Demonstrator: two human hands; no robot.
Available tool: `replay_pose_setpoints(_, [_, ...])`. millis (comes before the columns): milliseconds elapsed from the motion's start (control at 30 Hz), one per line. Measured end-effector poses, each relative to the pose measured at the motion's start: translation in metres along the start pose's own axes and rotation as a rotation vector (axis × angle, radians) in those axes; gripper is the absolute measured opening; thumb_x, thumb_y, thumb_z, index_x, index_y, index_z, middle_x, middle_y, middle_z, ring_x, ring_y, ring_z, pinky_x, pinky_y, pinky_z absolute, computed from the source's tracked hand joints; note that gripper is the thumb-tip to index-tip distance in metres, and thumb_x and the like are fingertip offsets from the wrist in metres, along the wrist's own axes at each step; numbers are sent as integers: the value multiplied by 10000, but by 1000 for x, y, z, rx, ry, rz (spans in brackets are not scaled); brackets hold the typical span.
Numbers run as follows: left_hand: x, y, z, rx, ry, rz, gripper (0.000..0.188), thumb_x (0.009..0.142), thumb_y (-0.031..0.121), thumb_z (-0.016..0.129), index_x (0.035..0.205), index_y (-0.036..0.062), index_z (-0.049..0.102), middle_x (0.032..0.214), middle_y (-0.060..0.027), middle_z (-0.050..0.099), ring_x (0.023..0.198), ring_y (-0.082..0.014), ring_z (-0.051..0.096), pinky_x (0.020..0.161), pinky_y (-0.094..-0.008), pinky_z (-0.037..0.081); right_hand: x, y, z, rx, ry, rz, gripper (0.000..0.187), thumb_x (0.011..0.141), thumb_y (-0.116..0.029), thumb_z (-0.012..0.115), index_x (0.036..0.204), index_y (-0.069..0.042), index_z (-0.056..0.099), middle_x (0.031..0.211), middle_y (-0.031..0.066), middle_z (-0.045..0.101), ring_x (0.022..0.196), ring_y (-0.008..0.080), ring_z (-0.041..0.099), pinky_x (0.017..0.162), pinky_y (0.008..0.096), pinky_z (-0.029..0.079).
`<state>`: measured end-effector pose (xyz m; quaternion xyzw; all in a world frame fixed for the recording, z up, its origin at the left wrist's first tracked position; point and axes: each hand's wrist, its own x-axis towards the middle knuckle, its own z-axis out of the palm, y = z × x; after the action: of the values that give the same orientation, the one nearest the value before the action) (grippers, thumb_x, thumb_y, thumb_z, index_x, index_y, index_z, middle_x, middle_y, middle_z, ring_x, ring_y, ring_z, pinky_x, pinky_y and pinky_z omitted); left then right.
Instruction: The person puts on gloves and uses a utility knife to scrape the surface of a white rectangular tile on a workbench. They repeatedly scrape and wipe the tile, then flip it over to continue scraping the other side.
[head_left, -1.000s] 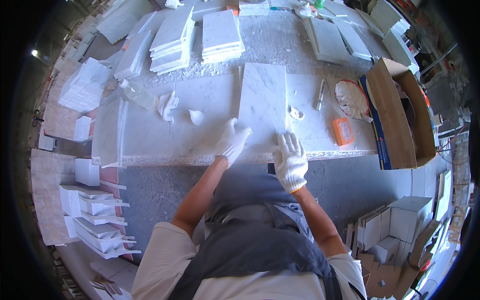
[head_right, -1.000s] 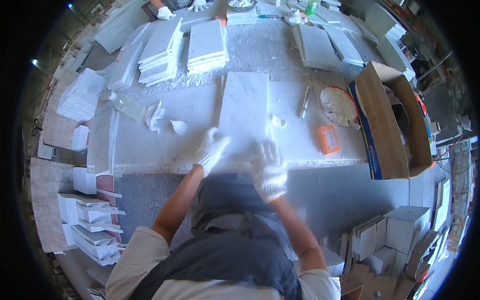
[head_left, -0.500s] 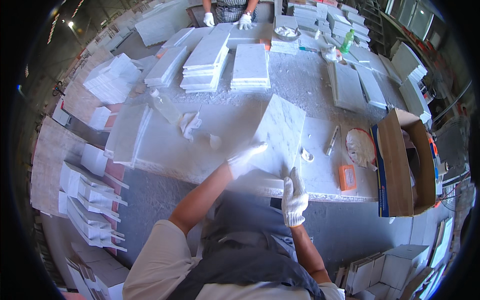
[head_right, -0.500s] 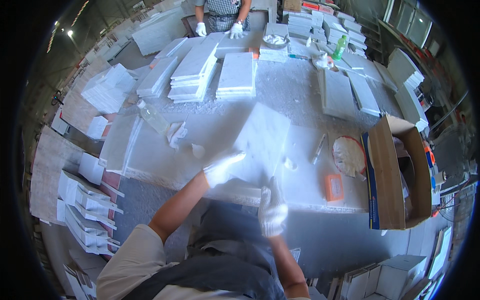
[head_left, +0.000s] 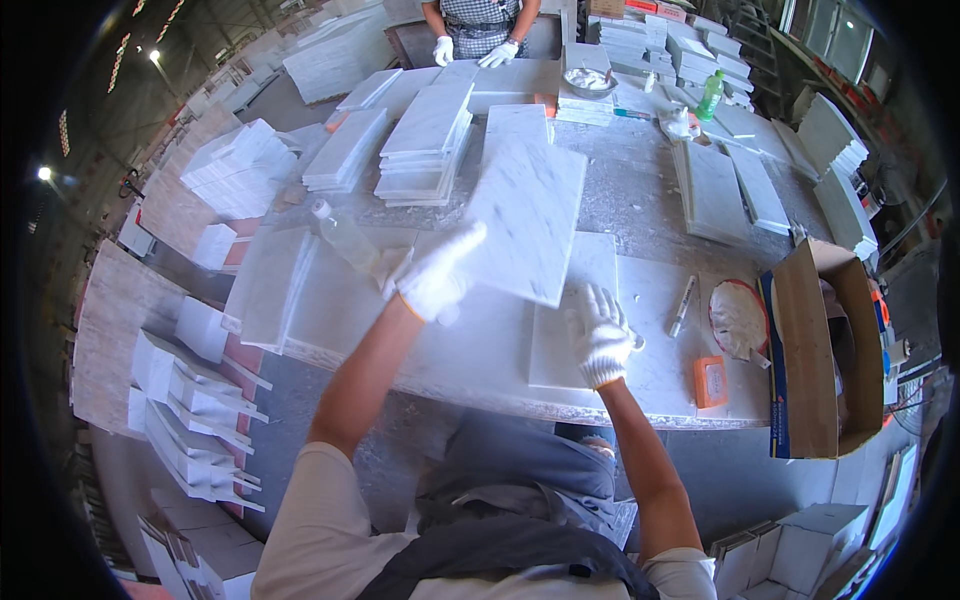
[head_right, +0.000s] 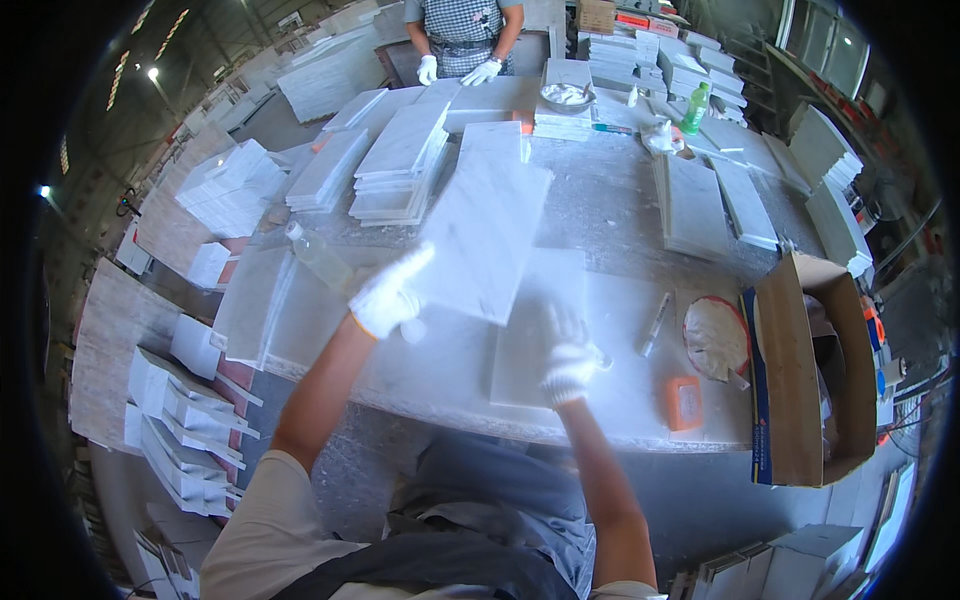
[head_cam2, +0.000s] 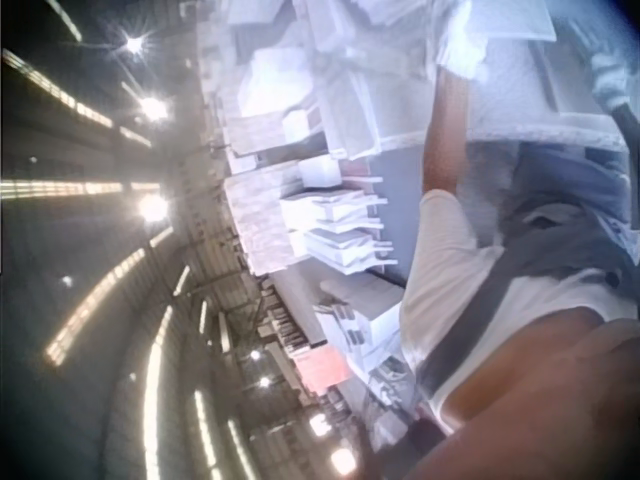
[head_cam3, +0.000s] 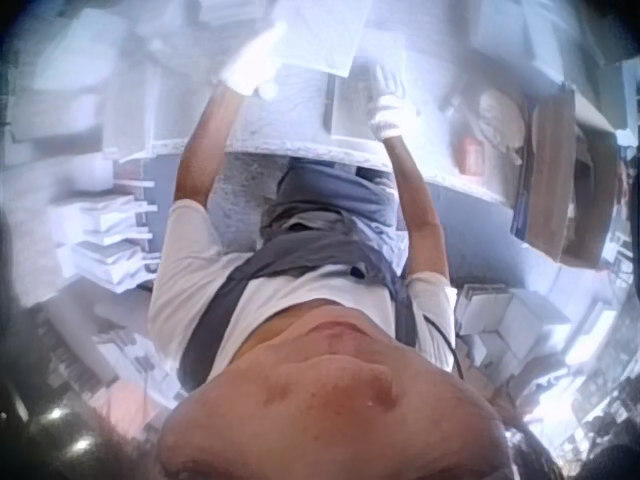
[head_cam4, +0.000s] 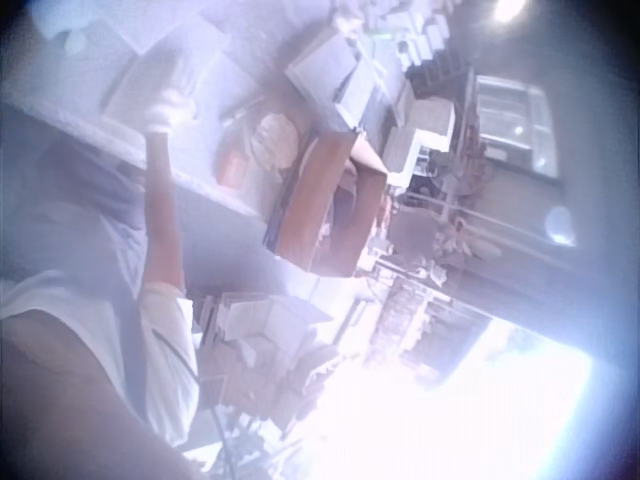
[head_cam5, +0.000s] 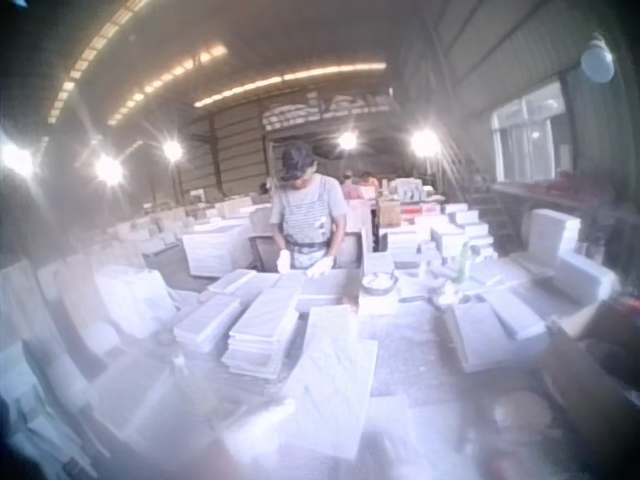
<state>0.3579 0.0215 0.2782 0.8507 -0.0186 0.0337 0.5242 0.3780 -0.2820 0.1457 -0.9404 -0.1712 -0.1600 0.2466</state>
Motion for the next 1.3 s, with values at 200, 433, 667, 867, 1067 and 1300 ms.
replay_pose_setpoints(200, [123,-29,-92,-939,55,-352,450,1026,259,709,1407,41,609,1315,-124,690,983,-216,731,799,-404,640,21,-11,16,-148,-68,-138,468,1018,-344,600,1400,-81,649,1489,164,587,1428,372,487,1238,515,330])
replay_pose_setpoints(433, [233,-81,-165,-878,301,-221,541,969,316,791,1382,14,617,1282,-124,685,1136,-286,692,907,-493,613,29,-16,7,-101,-25,-147,405,947,-264,671,1276,-27,688,1336,173,639,1320,394,549,1181,524,392])
replay_pose_setpoints(667, [289,-115,-196,-906,356,-268,538,999,346,756,1413,40,602,1340,-107,661,1189,-286,669,1001,-536,569,41,-27,-6,-58,-36,-120,397,911,-241,709,1250,-35,695,1325,171,638,1297,416,558,1141,535,428])
replay_pose_setpoints(867, [299,-137,-220,-523,532,-414,724,966,527,736,1468,37,557,1381,-144,641,1233,-318,645,978,-526,569,51,-38,-16,-1,-110,-90,401,880,-211,719,1238,-34,698,1312,177,636,1278,432,560,1111,554,438])
replay_pose_setpoints(1067, [326,-163,-250,279,666,-494,861,985,713,525,1432,-20,583,1454,-233,610,1291,-384,623,1061,-502,494,53,-44,-16,-48,-90,-87,401,876,-202,714,1231,-17,702,1303,193,642,1262,440,566,1104,557,443])
replay_pose_setpoints(1300, [312,-114,-288,603,721,-361,671,997,600,481,1428,105,620,1521,-230,555,1412,-433,514,1172,-499,396,44,-36,-14,-3,-123,-55,404,914,-246,698,1265,-46,700,1340,167,649,1304,427,556,1138,547,424])
